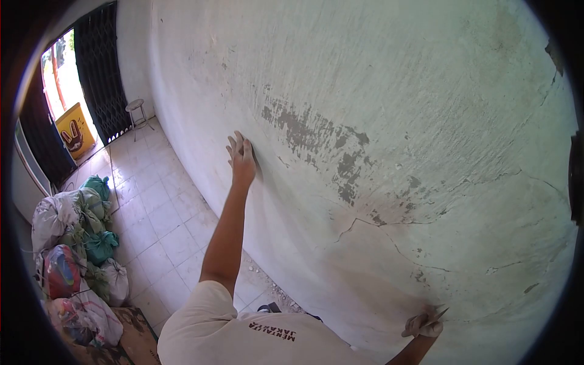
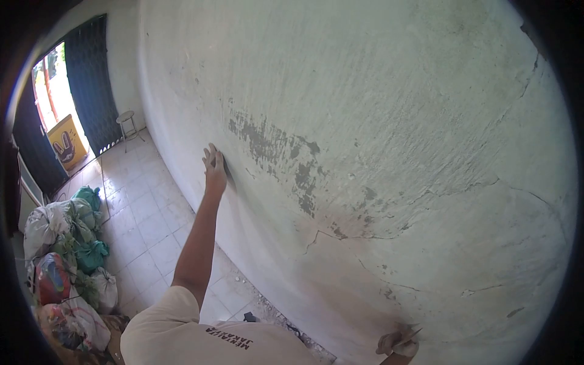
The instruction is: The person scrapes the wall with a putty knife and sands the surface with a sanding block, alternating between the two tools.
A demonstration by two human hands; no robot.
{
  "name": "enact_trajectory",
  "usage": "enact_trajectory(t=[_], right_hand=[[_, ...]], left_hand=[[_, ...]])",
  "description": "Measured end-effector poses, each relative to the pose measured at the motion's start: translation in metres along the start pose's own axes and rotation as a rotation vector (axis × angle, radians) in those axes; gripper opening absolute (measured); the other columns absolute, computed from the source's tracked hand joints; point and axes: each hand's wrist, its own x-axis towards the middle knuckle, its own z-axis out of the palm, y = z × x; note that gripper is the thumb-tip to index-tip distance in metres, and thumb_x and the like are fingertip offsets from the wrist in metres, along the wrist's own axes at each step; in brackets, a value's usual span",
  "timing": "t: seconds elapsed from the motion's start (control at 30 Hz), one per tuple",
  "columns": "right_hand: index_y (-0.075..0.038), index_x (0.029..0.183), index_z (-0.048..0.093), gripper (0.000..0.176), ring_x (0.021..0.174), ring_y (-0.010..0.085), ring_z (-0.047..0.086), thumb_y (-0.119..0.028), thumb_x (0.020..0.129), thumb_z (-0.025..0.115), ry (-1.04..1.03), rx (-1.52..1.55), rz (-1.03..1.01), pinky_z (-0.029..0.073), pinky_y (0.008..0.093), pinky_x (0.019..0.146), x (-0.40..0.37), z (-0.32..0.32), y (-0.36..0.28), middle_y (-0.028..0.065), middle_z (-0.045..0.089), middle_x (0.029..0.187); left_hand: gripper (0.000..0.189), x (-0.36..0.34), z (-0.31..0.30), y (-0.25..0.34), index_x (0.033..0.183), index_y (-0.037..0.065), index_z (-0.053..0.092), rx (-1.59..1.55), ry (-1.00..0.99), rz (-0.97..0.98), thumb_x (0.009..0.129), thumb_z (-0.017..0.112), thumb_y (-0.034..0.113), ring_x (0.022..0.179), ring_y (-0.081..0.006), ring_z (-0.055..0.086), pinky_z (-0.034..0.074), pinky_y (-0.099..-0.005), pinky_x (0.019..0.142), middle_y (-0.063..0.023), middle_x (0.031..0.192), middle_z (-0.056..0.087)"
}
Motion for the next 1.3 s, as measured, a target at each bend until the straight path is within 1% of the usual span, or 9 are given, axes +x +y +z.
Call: enact_trajectory(t=[0.37, 0.67, 0.73, 0.8, 0.83, 0.9, 0.93, 1.07, 1.3], right_hand=[[0.005, 0.151, 0.017, 0.084, 0.044, 0.0214, 0.052, -0.055, 0.099, 0.042, -0.03, -0.023, 0.017, 0.046, 0.0384, 0.054, 0.022, 0.011, -0.01, 0.0122, 0.056, 0.057], [0.004, 0.127, 0.049, 0.066, 0.064, 0.0212, 0.063, -0.051, 0.091, 0.059, 0.438, -0.21, 0.467, 0.053, 0.0333, 0.061, 0.007, 0.05, 0.031, 0.0083, 0.062, 0.074], [0.001, 0.11, 0.056, 0.051, 0.065, 0.0211, 0.063, -0.046, 0.091, 0.059, 0.46, -0.268, 0.638, 0.053, 0.0342, 0.062, 0.0, 0.068, 0.046, 0.0095, 0.064, 0.077], [0.0, 0.108, 0.057, 0.043, 0.065, 0.0197, 0.063, -0.04, 0.095, 0.056, 0.484, -0.276, 0.746, 0.052, 0.034, 0.061, -0.007, 0.1, 0.06, 0.0088, 0.063, 0.076], [0.0, 0.108, 0.057, 0.041, 0.064, 0.0189, 0.062, -0.039, 0.097, 0.055, 0.499, -0.256, 0.785, 0.052, 0.0338, 0.061, -0.014, 0.115, 0.068, 0.0082, 0.063, 0.075], [-0.001, 0.116, 0.058, 0.043, 0.062, 0.0176, 0.061, -0.04, 0.1, 0.051, 0.558, -0.202, 0.857, 0.051, 0.0326, 0.059, -0.029, 0.149, 0.08, 0.0076, 0.062, 0.072], [-0.005, 0.139, 0.048, 0.044, 0.058, 0.0194, 0.058, -0.032, 0.106, 0.037, 0.571, -0.111, 0.837, 0.052, 0.0354, 0.062, -0.036, 0.164, 0.086, 0.008, 0.058, 0.071], [-0.003, 0.127, 0.053, 0.037, 0.053, 0.0204, 0.058, -0.031, 0.104, 0.045, 0.86, -0.049, 0.618, 0.053, 0.0369, 0.055, -0.081, 0.21, 0.124, 0.009, 0.058, 0.07], [-0.001, 0.114, 0.055, 0.024, 0.05, 0.0199, 0.057, -0.02, 0.1, 0.05, 1.158, 0.042, 0.435, 0.051, 0.0345, 0.048, -0.12, 0.273, 0.166, 0.0073, 0.056, 0.068]], left_hand=[[0.057, -0.135, 0.032, -0.006, 0.154, 0.007, 0.025, -0.05, -0.046, 0.141, 0.103, 0.046, 0.024, 0.145, -0.0522, 0.009, 0.016, -0.0529, 0.118, -0.0295, 0.159, 0.005], [0.059, -0.294, -0.002, -0.022, 0.155, 0.012, 0.024, 0.241, -0.808, 0.185, 0.103, 0.043, 0.034, 0.147, -0.0479, 0.001, 0.012, -0.06, 0.116, -0.0283, 0.158, 0.013], [0.059, -0.336, -0.003, -0.081, 0.153, 0.012, 0.029, 0.02, -1.018, 0.091, 0.103, 0.043, 0.04, 0.143, -0.0381, 0.03, 0.028, -0.0505, 0.113, -0.0273, 0.143, 0.047], [0.058, -0.37, -0.038, -0.091, 0.142, 0.007, 0.048, -0.033, -1.253, -0.22, 0.102, 0.043, 0.048, 0.084, -0.0189, 0.063, 0.05, -0.0345, 0.08, -0.0149, 0.1, 0.07], [0.054, -0.386, -0.056, -0.1, 0.134, 0.007, 0.057, 0.031, -1.362, -0.298, 0.101, 0.045, 0.048, 0.086, -0.02, 0.064, 0.051, -0.0361, 0.08, -0.0153, 0.1, 0.071], [0.05, -0.425, -0.092, -0.124, 0.128, 0.006, 0.062, 0.066, -1.281, -0.193, 0.101, 0.048, 0.046, 0.085, -0.0164, 0.063, 0.05, -0.0329, 0.077, -0.0097, 0.098, 0.071], [0.046, -0.43, -0.116, -0.105, 0.124, 0.004, 0.063, -0.057, -1.322, -0.572, 0.101, 0.05, 0.041, 0.081, -0.0131, 0.063, 0.049, -0.0283, 0.073, -0.0056, 0.094, 0.069], [0.037, -0.475, -0.156, -0.136, 0.117, 0.003, 0.061, -0.498, -0.878, -0.957, 0.101, 0.052, 0.036, 0.079, -0.0133, 0.064, 0.053, -0.0273, 0.07, -0.0045, 0.096, 0.067], [0.043, -0.481, -0.178, -0.102, 0.12, 0.004, 0.056, -0.659, -0.736, -1.011, 0.099, 0.054, 0.041, 0.084, -0.0196, 0.068, 0.058, -0.0355, 0.072, -0.0097, 0.1, 0.067]])
